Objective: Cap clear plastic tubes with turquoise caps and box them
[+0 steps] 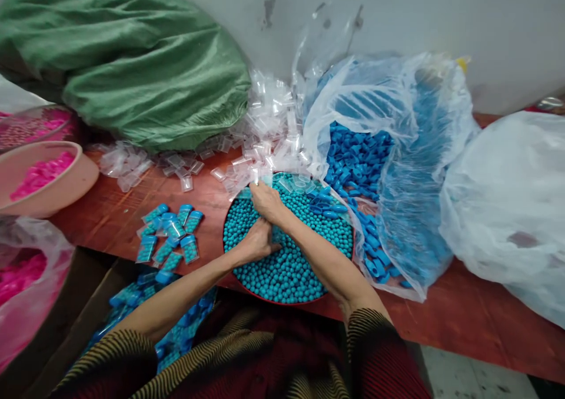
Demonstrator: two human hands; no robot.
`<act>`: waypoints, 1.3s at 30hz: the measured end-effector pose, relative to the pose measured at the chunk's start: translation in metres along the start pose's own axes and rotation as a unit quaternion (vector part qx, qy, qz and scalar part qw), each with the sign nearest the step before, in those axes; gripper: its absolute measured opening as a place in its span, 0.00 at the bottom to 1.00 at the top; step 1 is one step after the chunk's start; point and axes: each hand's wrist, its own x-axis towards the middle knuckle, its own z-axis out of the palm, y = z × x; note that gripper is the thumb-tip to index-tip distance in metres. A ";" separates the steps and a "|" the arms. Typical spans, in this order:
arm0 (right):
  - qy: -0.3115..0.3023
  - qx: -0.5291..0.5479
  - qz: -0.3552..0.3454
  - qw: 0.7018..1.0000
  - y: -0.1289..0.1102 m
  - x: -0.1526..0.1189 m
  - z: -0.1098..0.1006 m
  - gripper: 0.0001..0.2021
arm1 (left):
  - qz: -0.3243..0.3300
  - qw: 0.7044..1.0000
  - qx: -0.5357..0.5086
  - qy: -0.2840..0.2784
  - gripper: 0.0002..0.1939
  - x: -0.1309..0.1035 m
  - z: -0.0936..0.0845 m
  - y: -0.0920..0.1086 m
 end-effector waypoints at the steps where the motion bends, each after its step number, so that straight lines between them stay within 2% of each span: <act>1: 0.014 -0.004 0.007 1.000 0.006 -0.003 -0.003 0.14 | -0.003 1.000 0.002 -0.004 0.32 -0.001 -0.001 0.001; 5: 0.062 -0.053 0.097 0.992 0.034 -0.016 -0.008 0.13 | -0.002 1.000 0.010 -0.015 0.30 -0.002 -0.004 0.003; 8: 0.063 -0.049 0.125 0.989 0.053 -0.019 -0.001 0.13 | -0.007 1.000 0.005 -0.009 0.28 -0.001 -0.003 0.001; 10: 0.076 0.000 0.117 0.990 0.064 -0.022 0.006 0.15 | -0.013 1.000 -0.026 0.008 0.29 -0.001 -0.002 -0.003; 12: 0.113 0.102 0.102 0.983 0.073 -0.028 0.013 0.19 | -0.015 0.996 -0.082 0.032 0.31 0.000 -0.002 -0.007; 14: 0.120 0.252 0.090 0.956 0.079 -0.038 0.019 0.23 | -0.013 0.988 -0.140 0.056 0.32 0.000 -0.002 -0.009; 17: 0.067 0.461 0.093 0.880 0.083 -0.054 0.029 0.24 | 0.002 0.984 -0.162 0.074 0.33 0.002 -0.004 -0.010; 19: 0.054 0.530 0.098 0.840 0.081 -0.061 0.034 0.20 | 0.016 0.989 -0.133 0.067 0.33 0.006 -0.003 -0.008; 20: 0.060 0.543 0.097 0.832 0.079 -0.063 0.037 0.19 | 0.025 0.991 -0.117 0.058 0.34 0.008 -0.002 -0.007; 22: 0.088 0.527 0.090 0.841 0.078 -0.067 0.040 0.16 | 0.041 0.994 -0.090 0.039 0.34 0.014 0.000 -0.005; 26: 0.140 0.389 0.052 0.909 0.078 -0.080 0.040 0.14 | 0.053 0.997 -0.060 0.021 0.35 0.021 0.005 -0.002; 28: 0.145 0.321 0.022 0.936 0.078 -0.090 0.042 0.15 | 0.045 0.997 -0.058 0.011 0.41 0.022 0.006 -0.002; 31: 0.164 0.247 0.005 0.955 0.077 -0.103 0.050 0.17 | 0.028 0.999 -0.037 -0.017 0.51 0.024 0.005 -0.001; 33: 0.178 0.218 0.010 0.959 0.076 -0.107 0.056 0.18 | 0.030 0.999 0.000 -0.044 0.47 0.026 0.004 0.001; 35: 0.191 0.193 0.024 0.962 0.074 -0.108 0.058 0.18 | 0.032 0.998 0.033 -0.049 0.37 0.028 0.004 0.005; 37: 0.218 0.164 0.035 0.961 0.071 -0.111 0.053 0.17 | 0.025 0.998 0.046 -0.023 0.30 0.027 0.003 0.010; 39: 0.249 0.138 0.016 0.958 0.065 -0.120 0.044 0.15 | 0.025 0.998 0.044 0.023 0.30 0.021 -0.002 0.012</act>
